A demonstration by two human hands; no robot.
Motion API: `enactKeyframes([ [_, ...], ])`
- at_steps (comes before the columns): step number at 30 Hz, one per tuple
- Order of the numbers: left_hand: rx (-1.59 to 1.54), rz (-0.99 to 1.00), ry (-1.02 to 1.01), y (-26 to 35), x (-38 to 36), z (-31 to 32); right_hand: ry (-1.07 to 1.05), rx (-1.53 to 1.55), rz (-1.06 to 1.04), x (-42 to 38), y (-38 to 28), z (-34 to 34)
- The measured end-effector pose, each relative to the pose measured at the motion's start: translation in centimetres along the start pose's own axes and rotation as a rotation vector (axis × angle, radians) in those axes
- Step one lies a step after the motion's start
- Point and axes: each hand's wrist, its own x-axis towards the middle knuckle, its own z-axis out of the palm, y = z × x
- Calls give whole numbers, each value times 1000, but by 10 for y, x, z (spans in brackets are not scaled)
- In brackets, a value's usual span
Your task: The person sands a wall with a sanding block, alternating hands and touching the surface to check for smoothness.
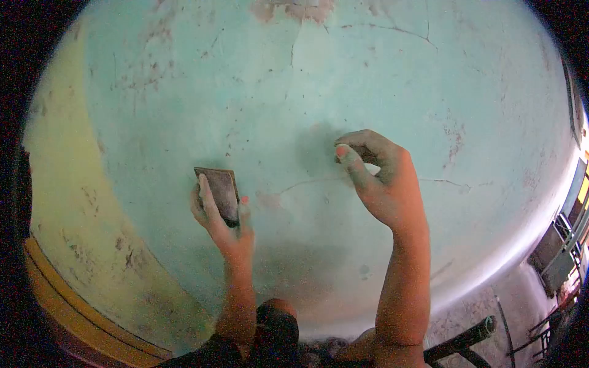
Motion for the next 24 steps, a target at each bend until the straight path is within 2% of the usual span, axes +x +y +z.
enactKeyframes([
  [1, 6, 12, 8, -10, 7, 3, 39, 23, -35, 1, 2, 0],
  [3, 231, 162, 46, -29, 22, 5, 81, 59, -74, 2, 4, 1],
  [6, 309, 226, 85, -43, 50, 16, 202, -30, -102, 7, 9, 5],
  [8, 310, 219, 88, -50, 56, 22, 405, -296, -339, 12, 26, 14],
  [9, 306, 207, 86, -53, 56, 25, 409, -293, -340, 14, 35, 20],
  [11, 305, 234, 73, -52, 40, 27, 510, -545, -544, 18, 50, 32],
  [13, 293, 264, 63, -49, 34, 27, 474, -609, -504, 15, 57, 45],
  [16, 473, 279, 30, -39, 42, 30, 527, -792, -523, 17, 73, 59],
  [19, 400, 195, 30, -37, 75, 35, 559, -685, -525, 18, 76, 59],
  [24, 458, 187, 9, -24, 40, 47, 552, -674, -544, 16, 77, 58],
])
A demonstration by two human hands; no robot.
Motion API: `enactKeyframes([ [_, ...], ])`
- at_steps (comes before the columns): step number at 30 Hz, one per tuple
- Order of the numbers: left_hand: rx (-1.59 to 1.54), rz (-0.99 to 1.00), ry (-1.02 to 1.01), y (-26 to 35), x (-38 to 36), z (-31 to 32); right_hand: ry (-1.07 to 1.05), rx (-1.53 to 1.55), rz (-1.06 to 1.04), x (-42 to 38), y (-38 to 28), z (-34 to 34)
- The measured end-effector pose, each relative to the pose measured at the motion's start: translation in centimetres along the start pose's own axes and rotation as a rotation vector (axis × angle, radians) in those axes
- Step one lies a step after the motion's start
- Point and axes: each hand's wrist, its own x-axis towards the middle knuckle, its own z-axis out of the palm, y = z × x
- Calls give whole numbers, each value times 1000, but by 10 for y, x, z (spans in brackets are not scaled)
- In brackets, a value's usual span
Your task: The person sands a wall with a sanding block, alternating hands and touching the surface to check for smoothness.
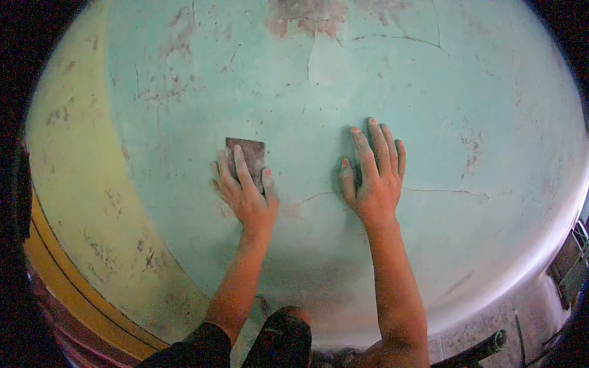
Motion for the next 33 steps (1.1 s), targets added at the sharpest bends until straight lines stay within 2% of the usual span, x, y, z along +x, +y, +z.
enactKeyframes([
  [5, -73, -6, 33, 3, 50, 11, -1, 16, -2, -2, 4, 0],
  [7, -94, 10, 61, 4, 41, 8, -19, 21, -17, -2, 4, -4],
  [10, -60, 98, -15, 17, -1, 3, -4, 41, -20, -3, 5, -3],
  [16, -91, 76, 85, 12, 66, 12, -25, 40, -24, -5, 8, -6],
  [19, -151, 59, 125, 8, 50, 7, -49, 64, -29, -6, 7, -11],
  [21, -119, 82, 72, 2, 36, 4, -40, 80, -31, -3, 11, -14],
  [25, -131, 39, 56, -20, 75, 3, -46, 107, -3, -4, 12, -16],
  [31, -119, 270, -99, -3, 25, -5, -54, 67, -39, -3, 11, -15],
  [33, -144, 272, -60, -10, 39, -2, -42, 104, -25, -3, 12, -16],
])
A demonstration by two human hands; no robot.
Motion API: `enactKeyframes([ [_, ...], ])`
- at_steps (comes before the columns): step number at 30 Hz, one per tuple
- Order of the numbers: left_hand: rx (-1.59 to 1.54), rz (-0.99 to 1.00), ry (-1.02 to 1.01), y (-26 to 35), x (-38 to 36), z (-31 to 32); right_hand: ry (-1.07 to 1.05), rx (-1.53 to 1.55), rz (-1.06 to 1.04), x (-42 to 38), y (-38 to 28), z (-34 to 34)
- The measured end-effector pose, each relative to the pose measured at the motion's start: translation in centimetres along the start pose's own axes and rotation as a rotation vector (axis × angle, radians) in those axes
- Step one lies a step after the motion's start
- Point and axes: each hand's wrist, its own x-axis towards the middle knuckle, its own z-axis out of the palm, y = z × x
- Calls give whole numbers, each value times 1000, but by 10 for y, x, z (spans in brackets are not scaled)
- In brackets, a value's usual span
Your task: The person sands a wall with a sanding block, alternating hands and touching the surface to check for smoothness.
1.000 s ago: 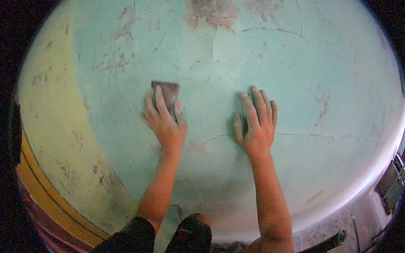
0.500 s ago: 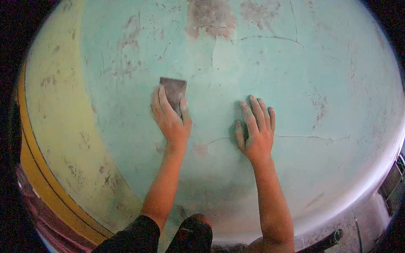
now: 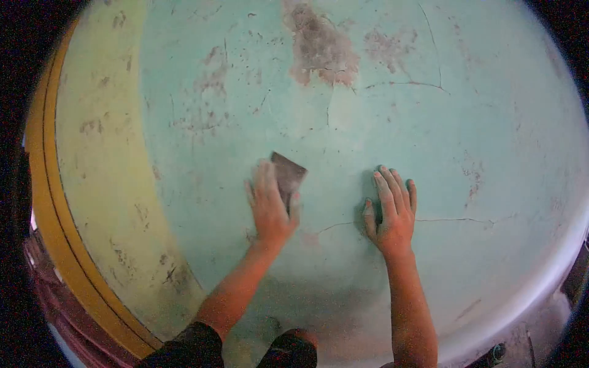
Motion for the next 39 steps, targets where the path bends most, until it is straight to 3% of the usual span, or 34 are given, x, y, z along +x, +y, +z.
enactKeyframes([
  [2, -17, 0, 31, -16, 18, 0, -11, -9, -6, -1, 2, 0],
  [5, 1, -167, 127, -32, 27, -1, -13, -16, -10, -2, 1, 2],
  [9, 21, -51, -48, -13, -11, -5, 21, -67, -30, -2, 0, 5],
  [12, 72, -39, 40, -38, 15, -5, 20, -52, -29, -5, 1, 5],
  [15, 55, -161, 108, -57, 40, -9, 20, -59, -33, -4, 2, 6],
  [18, 93, -140, 147, -54, 13, -7, 21, -62, -36, -5, 1, 5],
  [21, 76, -69, 9, -47, -10, -12, 19, -51, -33, -5, 2, 3],
  [28, 31, -155, 159, -96, 8, -20, 1, -57, -37, -6, 5, 5],
  [33, 57, -132, 53, -85, -26, -22, 20, -57, -40, -7, 4, 6],
  [39, 53, -191, 114, -90, -8, -16, 14, -61, -51, -8, 4, 8],
])
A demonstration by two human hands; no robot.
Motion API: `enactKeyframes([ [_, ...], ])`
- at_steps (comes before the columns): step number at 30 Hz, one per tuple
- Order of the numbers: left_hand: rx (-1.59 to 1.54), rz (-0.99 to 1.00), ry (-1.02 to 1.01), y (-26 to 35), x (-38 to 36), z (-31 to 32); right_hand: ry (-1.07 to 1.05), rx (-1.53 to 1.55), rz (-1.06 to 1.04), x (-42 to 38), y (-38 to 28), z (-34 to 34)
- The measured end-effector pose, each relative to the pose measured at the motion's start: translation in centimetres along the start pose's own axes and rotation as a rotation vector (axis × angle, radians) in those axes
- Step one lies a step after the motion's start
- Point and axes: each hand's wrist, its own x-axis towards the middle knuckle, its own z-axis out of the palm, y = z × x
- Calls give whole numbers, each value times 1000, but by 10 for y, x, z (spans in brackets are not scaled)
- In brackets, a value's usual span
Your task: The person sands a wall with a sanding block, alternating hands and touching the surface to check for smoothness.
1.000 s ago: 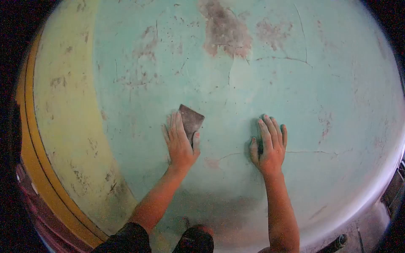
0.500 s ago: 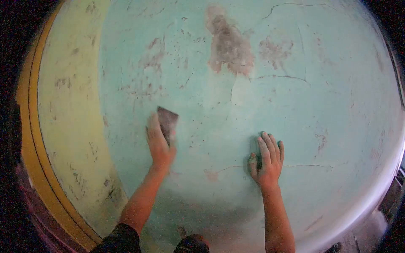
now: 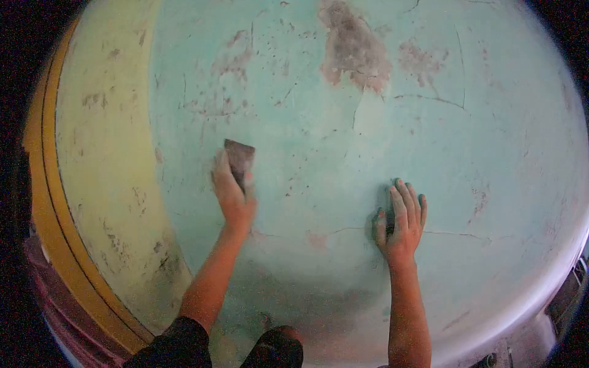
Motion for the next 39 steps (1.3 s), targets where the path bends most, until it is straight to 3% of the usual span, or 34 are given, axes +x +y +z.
enactKeyframes([
  [3, -35, 48, -60, 20, -21, -3, 15, 12, -3, 0, 2, -1],
  [9, 17, -7, -35, 25, 17, 6, 20, 28, 31, 0, 0, -1],
  [14, 35, 131, -102, 50, -16, 5, 33, 29, 14, 1, 1, -1],
  [26, -11, 98, -54, 22, -26, -2, 30, 6, -13, 0, 1, 1],
  [30, -81, 91, -22, 38, 21, 9, 29, -1, -17, 0, 3, 3],
  [35, -73, 198, -75, 75, -10, 16, 28, -2, -15, 0, 4, 2],
  [39, -69, 258, -53, 91, 25, 24, 35, -18, -3, 0, 2, 2],
])
